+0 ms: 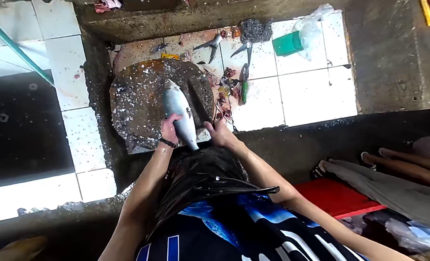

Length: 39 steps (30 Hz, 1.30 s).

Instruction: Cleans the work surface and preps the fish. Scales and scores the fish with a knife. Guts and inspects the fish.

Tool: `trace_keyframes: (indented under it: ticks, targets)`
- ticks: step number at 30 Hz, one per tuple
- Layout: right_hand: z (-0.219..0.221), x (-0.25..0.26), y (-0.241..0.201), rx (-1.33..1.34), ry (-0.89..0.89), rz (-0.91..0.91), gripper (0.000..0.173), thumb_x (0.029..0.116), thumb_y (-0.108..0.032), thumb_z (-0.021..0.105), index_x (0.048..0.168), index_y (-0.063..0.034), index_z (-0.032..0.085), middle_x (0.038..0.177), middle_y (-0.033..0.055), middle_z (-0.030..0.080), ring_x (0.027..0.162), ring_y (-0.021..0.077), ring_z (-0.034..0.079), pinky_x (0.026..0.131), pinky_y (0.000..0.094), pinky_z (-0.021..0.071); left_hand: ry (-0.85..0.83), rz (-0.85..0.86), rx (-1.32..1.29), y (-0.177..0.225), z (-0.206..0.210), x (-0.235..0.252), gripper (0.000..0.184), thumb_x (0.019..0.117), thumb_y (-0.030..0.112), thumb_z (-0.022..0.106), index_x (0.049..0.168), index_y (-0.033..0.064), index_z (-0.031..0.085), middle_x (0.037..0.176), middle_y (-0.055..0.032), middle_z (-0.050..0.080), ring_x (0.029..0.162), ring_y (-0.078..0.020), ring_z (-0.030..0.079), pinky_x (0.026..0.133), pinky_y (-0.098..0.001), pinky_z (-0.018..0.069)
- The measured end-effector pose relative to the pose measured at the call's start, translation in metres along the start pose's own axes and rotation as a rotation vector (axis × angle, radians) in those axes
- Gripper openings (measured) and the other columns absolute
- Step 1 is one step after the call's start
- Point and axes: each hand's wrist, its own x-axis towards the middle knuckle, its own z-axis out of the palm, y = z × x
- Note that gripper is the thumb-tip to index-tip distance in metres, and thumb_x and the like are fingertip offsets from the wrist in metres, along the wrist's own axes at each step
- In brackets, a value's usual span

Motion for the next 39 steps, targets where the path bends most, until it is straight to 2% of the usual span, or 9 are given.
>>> trace_keyframes:
  ticks: [5, 8, 12, 16, 20, 24, 29, 33, 39]
  targets:
    - [-0.033, 0.021, 0.019, -0.139, 0.094, -0.077, 0.058, 0.1073, -0.052, 0.041, 0.093, -0.0024, 0.068, 0.077, 0.0169, 0.065, 0.074, 0.0337, 0.068, 0.068, 0.0586, 0.0553, -0.005, 0.206, 1.200, 0.056, -0.010, -0.033, 0.087, 0.0901, 0.067, 0.064, 0.145, 0.0026, 0.045, 0.123, -0.0257, 0.066, 0.115, -0.0443, 0.065, 0.095, -0.0661, 0.0518]
    - [-0.046, 0.024, -0.004, -0.083, 0.294, 0.031, 0.058, 0.1072, -0.054, 0.039, 0.100, -0.0024, 0.065, 0.081, 0.0169, 0.067, 0.075, 0.0339, 0.069, 0.069, 0.0576, 0.0559, 0.117, 0.138, 1.086, 0.037, 0.009, -0.003, 0.112, 0.0804, 0.053, 0.083, 0.158, -0.0021, 0.022, 0.153, -0.0339, 0.039, 0.140, -0.0478, 0.044, 0.115, -0.0609, 0.0392]
    - [0.000, 0.011, -0.002, -0.109, 0.387, -0.157, 0.053, 0.1080, -0.053, 0.038, 0.117, -0.0055, 0.061, 0.078, 0.0146, 0.066, 0.066, 0.0304, 0.068, 0.059, 0.0537, 0.0568, 0.144, -0.049, 0.724, 0.023, 0.025, 0.036, 0.113, 0.0769, 0.046, 0.088, 0.156, 0.0011, 0.020, 0.121, -0.0293, 0.062, 0.084, -0.0355, 0.070, 0.071, -0.0534, 0.0605]
    - [-0.024, 0.005, -0.031, 0.013, 0.181, -0.018, 0.065, 0.1043, -0.065, 0.037, 0.100, -0.0053, 0.065, 0.074, 0.0142, 0.063, 0.064, 0.0290, 0.066, 0.061, 0.0522, 0.0557, 0.071, -0.015, 0.600, 0.022, 0.025, 0.046, 0.102, 0.0791, 0.037, 0.086, 0.156, 0.0086, 0.025, 0.127, -0.0241, 0.063, 0.093, -0.0342, 0.069, 0.073, -0.0540, 0.0590]
    - [-0.012, 0.011, -0.036, 0.068, 0.579, -0.476, 0.042, 0.1073, -0.038, 0.044, 0.108, -0.0003, 0.063, 0.067, 0.0057, 0.061, 0.057, 0.0179, 0.063, 0.054, 0.0411, 0.0563, 0.030, 0.039, 0.624, 0.017, 0.019, 0.051, 0.095, 0.0801, 0.033, 0.087, 0.153, 0.0088, 0.032, 0.121, -0.0220, 0.066, 0.088, -0.0318, 0.071, 0.071, -0.0522, 0.0611]
    - [-0.018, 0.032, -0.044, -0.161, 0.048, 0.002, 0.065, 0.1075, -0.058, 0.034, 0.107, -0.0008, 0.065, 0.092, 0.0210, 0.068, 0.086, 0.0369, 0.071, 0.076, 0.0598, 0.0568, 0.026, 0.038, 0.629, 0.014, 0.016, 0.048, 0.100, 0.0787, 0.035, 0.085, 0.156, 0.0090, 0.028, 0.127, -0.0218, 0.064, 0.093, -0.0316, 0.070, 0.072, -0.0526, 0.0596]
    - [-0.007, 0.020, -0.045, 0.020, 0.502, -0.360, 0.044, 0.1077, -0.041, 0.043, 0.107, -0.0026, 0.066, 0.073, 0.0066, 0.063, 0.065, 0.0194, 0.064, 0.062, 0.0432, 0.0565, 0.007, 0.063, 0.653, 0.013, 0.015, 0.049, 0.094, 0.0804, 0.035, 0.085, 0.153, 0.0070, 0.032, 0.125, -0.0201, 0.066, 0.102, -0.0307, 0.071, 0.084, -0.0536, 0.0597]
    - [-0.010, 0.036, -0.036, -0.211, 0.062, 0.062, 0.066, 0.1063, -0.060, 0.035, 0.104, -0.0009, 0.066, 0.095, 0.0221, 0.069, 0.094, 0.0391, 0.071, 0.079, 0.0612, 0.0560, 0.075, 0.044, 0.712, 0.023, 0.009, 0.041, 0.058, 0.0858, 0.040, 0.076, 0.129, 0.0050, 0.059, 0.101, -0.0160, 0.071, 0.074, -0.0256, 0.070, 0.063, -0.0475, 0.0596]
    - [-0.041, 0.007, -0.010, -0.009, 0.413, -0.002, 0.053, 0.1067, -0.057, 0.040, 0.122, -0.0099, 0.057, 0.073, 0.0128, 0.063, 0.057, 0.0289, 0.064, 0.053, 0.0510, 0.0560, 0.280, 0.006, 0.990, 0.053, 0.043, 0.062, 0.109, 0.0651, 0.060, 0.090, 0.142, -0.0055, 0.048, 0.130, -0.0283, 0.062, 0.124, -0.0428, 0.060, 0.104, -0.0616, 0.0481]
